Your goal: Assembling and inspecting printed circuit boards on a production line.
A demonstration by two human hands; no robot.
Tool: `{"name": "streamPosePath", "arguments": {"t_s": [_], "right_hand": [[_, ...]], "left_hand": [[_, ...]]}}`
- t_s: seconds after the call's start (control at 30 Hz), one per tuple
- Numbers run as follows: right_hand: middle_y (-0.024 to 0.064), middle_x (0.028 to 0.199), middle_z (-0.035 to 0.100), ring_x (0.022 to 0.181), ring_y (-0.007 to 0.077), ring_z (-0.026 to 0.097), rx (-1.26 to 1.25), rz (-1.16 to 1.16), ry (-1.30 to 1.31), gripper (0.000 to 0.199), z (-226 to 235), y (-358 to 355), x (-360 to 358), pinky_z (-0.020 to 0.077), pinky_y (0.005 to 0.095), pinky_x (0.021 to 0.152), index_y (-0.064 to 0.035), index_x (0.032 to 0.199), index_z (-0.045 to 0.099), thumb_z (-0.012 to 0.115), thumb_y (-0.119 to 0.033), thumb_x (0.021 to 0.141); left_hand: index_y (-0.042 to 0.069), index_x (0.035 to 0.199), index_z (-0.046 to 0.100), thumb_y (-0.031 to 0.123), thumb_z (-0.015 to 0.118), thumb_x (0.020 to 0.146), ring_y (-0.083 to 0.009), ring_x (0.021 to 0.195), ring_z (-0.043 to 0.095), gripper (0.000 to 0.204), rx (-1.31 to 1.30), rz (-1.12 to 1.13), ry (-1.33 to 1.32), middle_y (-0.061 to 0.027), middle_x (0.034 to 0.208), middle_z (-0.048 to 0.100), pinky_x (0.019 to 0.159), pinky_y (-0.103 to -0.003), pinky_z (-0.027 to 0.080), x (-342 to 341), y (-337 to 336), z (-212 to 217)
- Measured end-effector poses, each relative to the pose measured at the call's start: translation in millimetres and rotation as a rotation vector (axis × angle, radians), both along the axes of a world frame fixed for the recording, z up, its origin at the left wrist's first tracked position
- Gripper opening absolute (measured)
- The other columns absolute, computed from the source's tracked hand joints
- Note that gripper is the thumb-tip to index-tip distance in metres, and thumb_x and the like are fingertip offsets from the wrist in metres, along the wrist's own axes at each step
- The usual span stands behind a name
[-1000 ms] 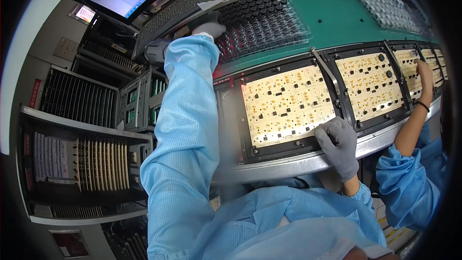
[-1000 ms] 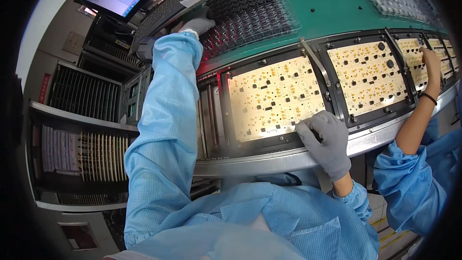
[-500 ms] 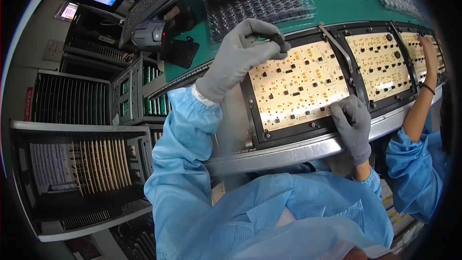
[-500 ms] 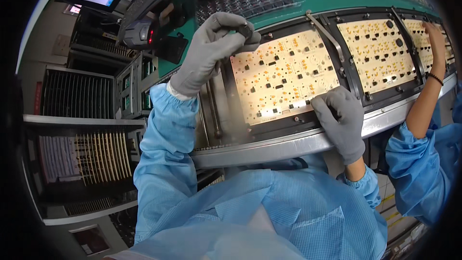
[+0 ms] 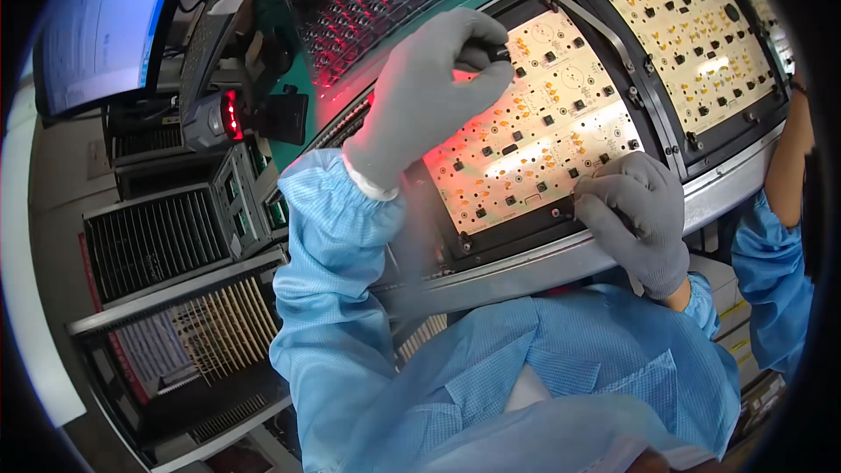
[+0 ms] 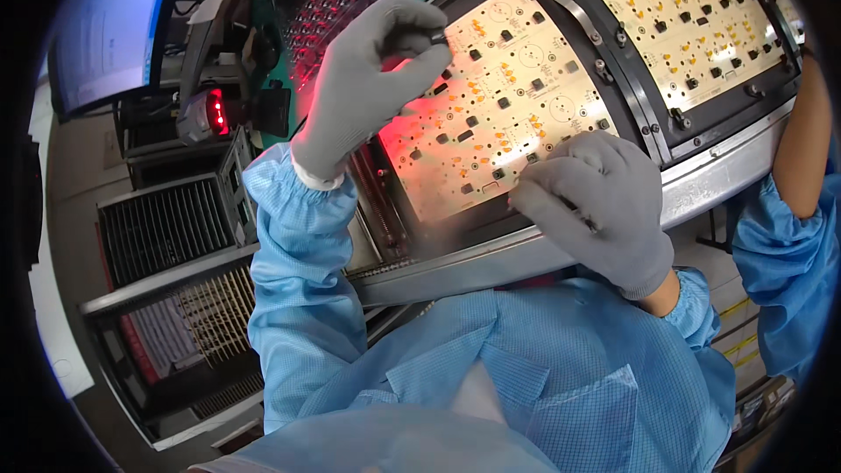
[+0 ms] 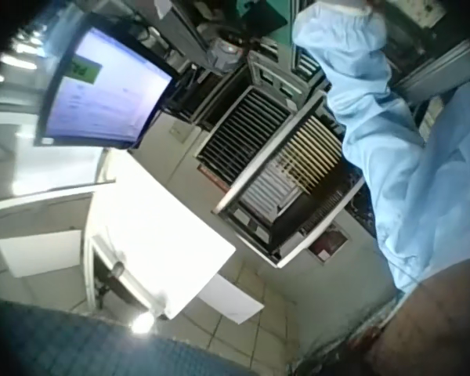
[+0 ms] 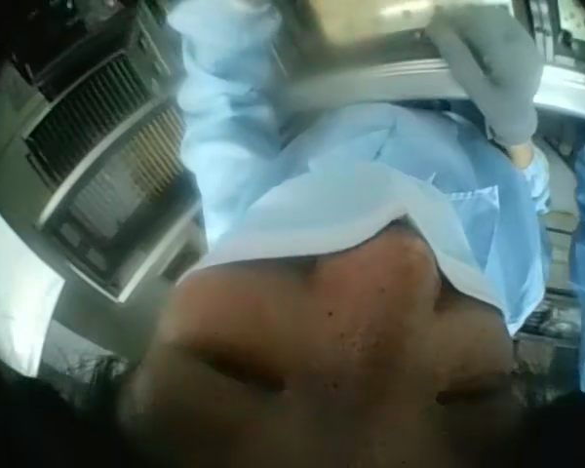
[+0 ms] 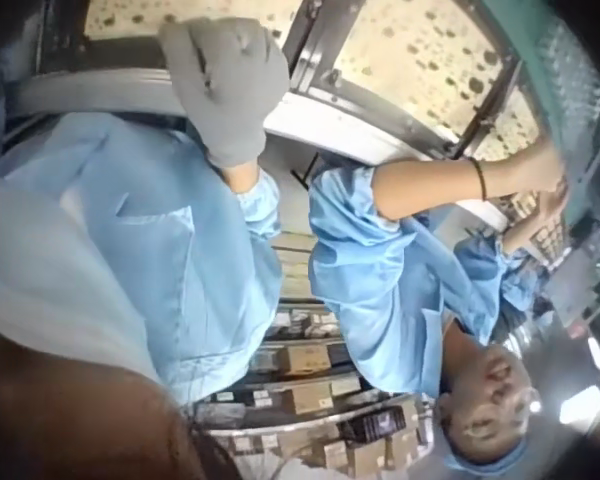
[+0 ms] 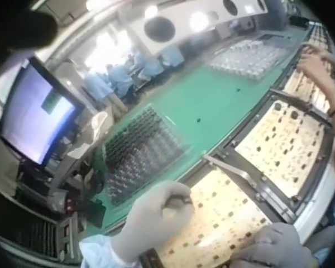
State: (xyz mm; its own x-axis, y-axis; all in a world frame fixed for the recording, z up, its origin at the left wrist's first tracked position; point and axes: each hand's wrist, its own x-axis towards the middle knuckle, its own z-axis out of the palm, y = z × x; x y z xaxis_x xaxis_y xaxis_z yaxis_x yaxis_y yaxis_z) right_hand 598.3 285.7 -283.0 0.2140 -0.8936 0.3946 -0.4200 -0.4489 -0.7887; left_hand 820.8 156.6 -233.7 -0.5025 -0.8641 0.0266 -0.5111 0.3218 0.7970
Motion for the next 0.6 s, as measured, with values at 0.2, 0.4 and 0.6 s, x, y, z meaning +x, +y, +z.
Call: {"name": "streamPosePath", "arguments": {"t_s": [0.2, 0.4, 0.6], "right_hand": [[0.0015, 0.073, 0.058, 0.066, 0.0221, 0.058, -0.078, -0.029, -0.006, 0.018, -7.3, 3.7, 1.7, 0.0437, 0.0344, 0.059, -0.0155, 0.084, 0.069, 0.077, -0.027, 0.074], [-0.0020, 0.076, 0.055, 0.063, 0.0170, 0.057, -0.123, -0.013, -0.008, 0.020, -9.3, 8.2, 6.6, 0.0407, 0.0310, 0.056, -0.0181, 0.081, 0.066, 0.078, -0.031, 0.073], [-0.0042, 0.074, 0.050, 0.059, 0.0133, 0.052, -0.166, -0.108, -0.065, 0.029, -15.0, 9.4, 12.2, 0.0397, 0.0293, 0.051, -0.0179, 0.073, 0.056, 0.077, -0.038, 0.074]], "left_hand": [[0.001, 0.115, 0.063, 0.008, 0.070, 0.086, -0.0107, 0.084, 0.067, 0.030, -0.446, -0.284, -0.404, -0.0048, 0.097, 0.068, 0.073, -0.027, 0.055, -25.2, -36.1, -3.0], [0.009, 0.110, 0.066, 0.012, 0.068, 0.085, -0.0262, 0.086, 0.068, 0.025, -0.517, -0.555, -0.441, -0.0094, 0.098, 0.068, 0.073, -0.034, 0.054, -33.0, -67.6, -4.2], [0.009, 0.106, 0.064, 0.012, 0.070, 0.083, -0.0238, 0.082, 0.064, 0.024, -0.164, -0.490, -0.515, -0.0098, 0.094, 0.064, 0.073, -0.034, 0.052, -63.9, -65.1, 15.6]]}}
